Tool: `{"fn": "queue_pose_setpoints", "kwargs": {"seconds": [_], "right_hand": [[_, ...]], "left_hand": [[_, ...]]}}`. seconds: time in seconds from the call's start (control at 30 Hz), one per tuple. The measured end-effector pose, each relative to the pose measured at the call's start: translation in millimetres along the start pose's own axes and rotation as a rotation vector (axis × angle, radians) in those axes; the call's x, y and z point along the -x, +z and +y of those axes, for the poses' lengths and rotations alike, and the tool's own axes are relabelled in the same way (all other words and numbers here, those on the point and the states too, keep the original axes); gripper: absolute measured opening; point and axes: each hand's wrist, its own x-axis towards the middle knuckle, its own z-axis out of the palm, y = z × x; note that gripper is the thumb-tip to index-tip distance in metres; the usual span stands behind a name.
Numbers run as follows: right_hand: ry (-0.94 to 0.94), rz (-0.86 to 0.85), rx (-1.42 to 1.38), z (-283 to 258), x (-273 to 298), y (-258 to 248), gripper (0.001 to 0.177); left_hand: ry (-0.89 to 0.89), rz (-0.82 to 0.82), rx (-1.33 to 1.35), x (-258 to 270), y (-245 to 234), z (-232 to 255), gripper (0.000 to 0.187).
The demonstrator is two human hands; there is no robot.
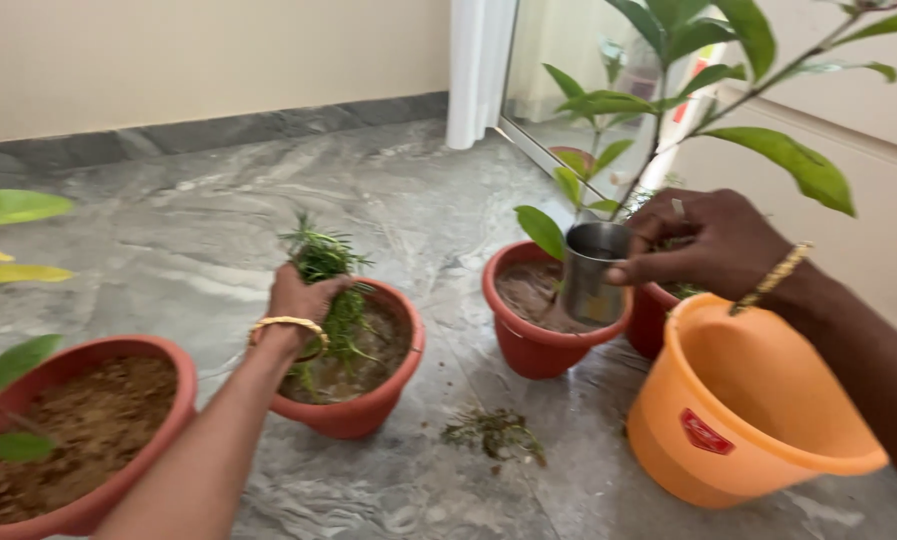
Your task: The person waters a potted rosemary plant using a small metal cup to scoop water from an orange bucket. They then move to a second potted plant and press the soil around its base with their hands.
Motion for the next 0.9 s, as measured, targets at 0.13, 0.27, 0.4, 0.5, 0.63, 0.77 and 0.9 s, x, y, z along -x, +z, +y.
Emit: {"fn": "queue_pose_setpoints", "kwargs": {"seconds": [0.13,0.27,0.4,0.5,0.63,0.77,0.9], "right_hand": [[-0.271,-0.04,0.055,-54,-32,48,0.035],[-0.336,-0.092,0.214,-99,-60,93,0.042],[-0.375,-0.1,0.385,-126,-81,125,0.043],[-0.411,-0.087,0.423,-138,-94,139,0.043],[-0.45,-0.078,0.498,-151,-108,149,0.04],[-0.483,-0.087,0.549,-167,-114,153,0.044],[-0.465,-0.119,0.602,-182,-117,150,0.043]], "left_hand": [[-0.033,-0.049,0.169,5,1,3,0.049],[-0.065,-0.075,0.179,10,-1,11,0.043],[-0.041,-0.122,0.175,16,-5,22,0.038],[0.004,-0.151,0.216,19,-7,29,0.034],[0.025,-0.206,0.217,17,-11,31,0.029],[0.012,-0.201,0.176,9,-11,30,0.032],[0.007,-0.218,0.247,7,-9,31,0.033]]}}
